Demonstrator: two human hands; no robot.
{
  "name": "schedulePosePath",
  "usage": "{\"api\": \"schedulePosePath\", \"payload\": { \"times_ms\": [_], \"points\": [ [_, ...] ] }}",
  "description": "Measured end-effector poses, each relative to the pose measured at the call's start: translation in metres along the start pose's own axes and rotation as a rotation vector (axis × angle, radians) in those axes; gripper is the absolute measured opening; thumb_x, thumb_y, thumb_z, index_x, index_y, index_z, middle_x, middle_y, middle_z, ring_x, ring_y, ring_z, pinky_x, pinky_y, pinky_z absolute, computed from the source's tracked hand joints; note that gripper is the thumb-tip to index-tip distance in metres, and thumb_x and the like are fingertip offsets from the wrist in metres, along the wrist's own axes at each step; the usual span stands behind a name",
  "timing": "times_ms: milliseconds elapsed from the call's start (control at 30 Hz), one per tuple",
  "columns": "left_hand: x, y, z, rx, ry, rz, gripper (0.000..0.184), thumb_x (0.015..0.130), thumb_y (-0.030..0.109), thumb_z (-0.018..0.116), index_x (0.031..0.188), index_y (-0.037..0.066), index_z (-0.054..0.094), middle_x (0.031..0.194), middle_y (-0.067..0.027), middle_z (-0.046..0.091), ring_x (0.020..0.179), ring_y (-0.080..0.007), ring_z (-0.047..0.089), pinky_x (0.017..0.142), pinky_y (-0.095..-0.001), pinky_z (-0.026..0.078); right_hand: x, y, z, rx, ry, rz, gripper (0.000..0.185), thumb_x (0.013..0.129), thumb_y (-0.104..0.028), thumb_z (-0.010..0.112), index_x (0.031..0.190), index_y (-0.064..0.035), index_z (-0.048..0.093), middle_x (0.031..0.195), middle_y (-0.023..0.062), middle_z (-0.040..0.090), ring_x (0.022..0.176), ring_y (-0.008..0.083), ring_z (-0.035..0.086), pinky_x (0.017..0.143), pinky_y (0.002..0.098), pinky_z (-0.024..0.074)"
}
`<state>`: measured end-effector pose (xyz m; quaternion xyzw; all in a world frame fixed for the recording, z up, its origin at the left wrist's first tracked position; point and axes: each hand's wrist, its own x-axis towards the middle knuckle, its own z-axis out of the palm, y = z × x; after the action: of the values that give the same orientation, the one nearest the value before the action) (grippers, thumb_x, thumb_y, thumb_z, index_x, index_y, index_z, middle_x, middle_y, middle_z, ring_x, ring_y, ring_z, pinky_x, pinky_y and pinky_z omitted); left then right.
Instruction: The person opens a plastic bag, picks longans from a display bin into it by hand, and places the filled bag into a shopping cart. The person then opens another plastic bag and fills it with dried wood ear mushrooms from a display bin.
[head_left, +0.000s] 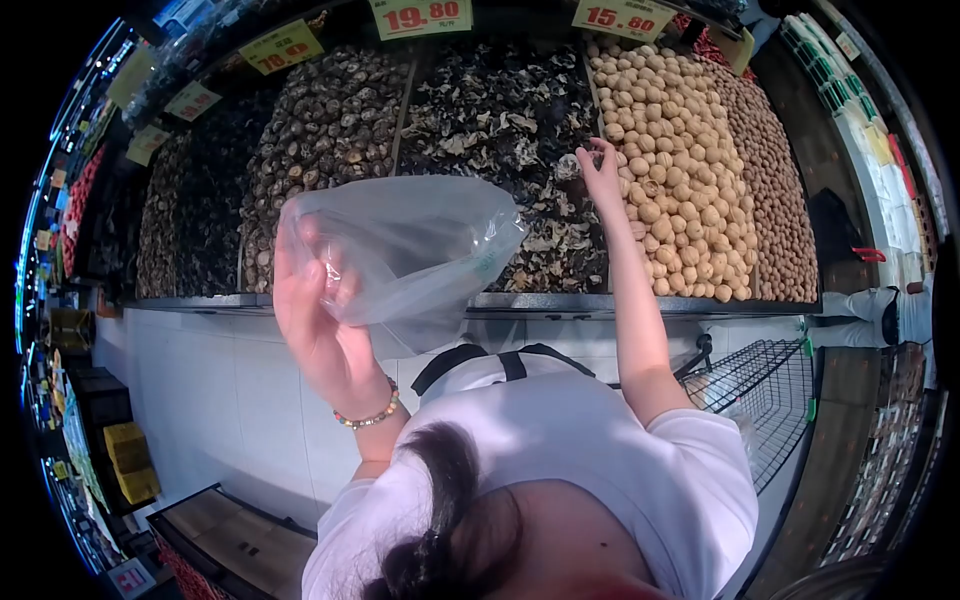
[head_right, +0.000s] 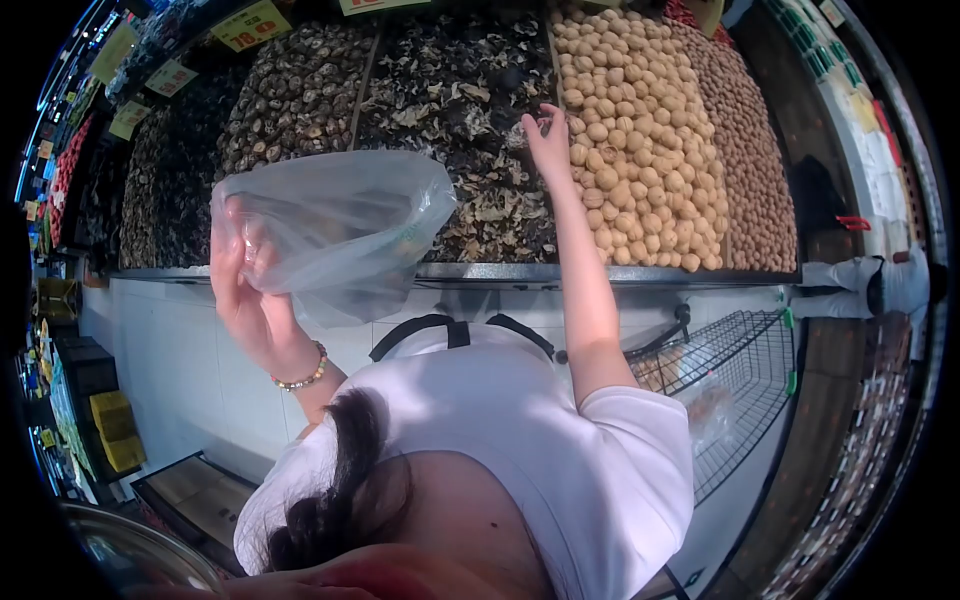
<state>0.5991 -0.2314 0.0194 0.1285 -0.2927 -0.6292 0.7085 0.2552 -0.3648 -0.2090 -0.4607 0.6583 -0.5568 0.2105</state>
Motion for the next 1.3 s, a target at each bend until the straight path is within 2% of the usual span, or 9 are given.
{"api": "schedulePosePath", "payload": {
  "times_ms": [167,267,500,633,733,767,900,1000,1300],
  "points": [
    [-0.001,0.001,-0.003,-0.014,-0.001,0.013,0.047,0.082,-0.008,0.044,0.127,-0.008,0.032,0.116,-0.0139,0.046,0.084,-0.0133,0.046,0.062,-0.0205,0.042,0.002,-0.001,0.005,0.101,0.018,-0.114,0.032,0.085,-0.009,0.051,0.116,-0.0061,0.041,0.094,0.0069,0.05,0.078,0.0121,0.051,0.064,0.023,0.0462],
    [-0.001,0.003,-0.004,-0.016,-0.011,0.017,0.048,0.083,-0.008,0.044,0.128,-0.008,0.03,0.116,-0.0139,0.045,0.084,-0.0133,0.046,0.062,-0.0206,0.042,0.003,-0.027,0.005,0.561,0.029,0.098,0.038,0.087,-0.008,0.045,0.123,-0.0041,0.033,0.105,0.0123,0.055,0.096,0.0227,0.054,0.086,0.0329,0.0408],
    [-0.007,0.002,0.008,0.006,0.067,0.007,0.054,0.081,-0.009,0.045,0.131,-0.009,0.025,0.119,-0.0148,0.043,0.08,-0.012,0.045,0.058,-0.0192,0.041,0.027,-0.046,0.007,-0.335,0.233,-0.298,0.046,0.086,-0.009,0.046,0.128,-0.0007,0.029,0.123,0.0203,0.046,0.115,0.0316,0.045,0.099,0.0339,0.0311],
    [-0.012,-0.003,0.019,0.083,0.033,-0.088,0.06,0.079,-0.005,0.051,0.132,-0.01,0.023,0.12,-0.0145,0.042,0.075,-0.0091,0.043,0.053,-0.0164,0.039,-0.061,-0.205,-0.024,0.496,-0.616,-0.231,0.02,0.086,-0.002,0.042,0.093,0.0015,0.06,0.095,0.0081,0.062,0.09,0.0154,0.059,0.082,0.0289,0.0455],
    [-0.017,-0.003,0.031,0.04,-0.194,-0.355,0.068,0.071,0.003,0.061,0.13,-0.009,0.029,0.106,-0.0106,0.049,0.08,-0.0111,0.05,0.055,-0.0146,0.039,-0.109,-0.241,0.0,0.037,-1.295,-0.536,0.02,0.084,-0.007,0.047,0.097,-0.0024,0.061,0.094,0.0153,0.062,0.089,0.0274,0.06,0.081,0.0351,0.0469],
    [-0.02,-0.006,0.032,-0.064,-0.296,-0.438,0.068,0.07,0.002,0.06,0.13,-0.009,0.03,0.11,-0.0121,0.05,0.084,-0.012,0.052,0.06,-0.0153,0.042,-0.127,-0.241,0.01,-0.192,-1.343,-0.413,0.023,0.084,-0.015,0.053,0.104,-0.0042,0.059,0.095,0.0164,0.061,0.09,0.031,0.059,0.08,0.0373,0.0459],
    [-0.028,-0.009,0.043,0.085,-0.258,-0.573,0.064,0.067,-0.005,0.058,0.125,-0.015,0.033,0.105,-0.0174,0.054,0.073,-0.0142,0.057,0.061,-0.0193,0.044,-0.174,-0.171,0.063,-0.082,-1.46,-0.231,0.028,0.081,-0.021,0.058,0.105,-0.0058,0.057,0.096,0.0153,0.061,0.089,0.0308,0.059,0.079,0.0378,0.0463],
    [-0.03,-0.012,0.043,0.234,-0.25,-0.699,0.061,0.068,-0.004,0.058,0.125,-0.012,0.037,0.117,-0.0176,0.052,0.1,-0.0159,0.054,0.085,-0.0227,0.04,-0.188,-0.169,0.067,0.05,-1.464,-0.071,0.029,0.081,-0.022,0.058,0.105,-0.006,0.057,0.096,0.0151,0.061,0.089,0.0307,0.059,0.078,0.0378,0.0463],
    [-0.036,-0.022,0.025,0.217,-0.239,-0.776,0.059,0.075,0.007,0.063,0.126,-0.008,0.038,0.119,-0.0151,0.051,0.109,-0.019,0.05,0.096,-0.0312,0.037,-0.191,-0.205,0.051,0.232,-1.474,0.134,0.031,0.08,-0.023,0.06,0.105,-0.0064,0.057,0.096,0.0145,0.061,0.089,0.0304,0.059,0.078,0.038,0.0464]
  ]
}}
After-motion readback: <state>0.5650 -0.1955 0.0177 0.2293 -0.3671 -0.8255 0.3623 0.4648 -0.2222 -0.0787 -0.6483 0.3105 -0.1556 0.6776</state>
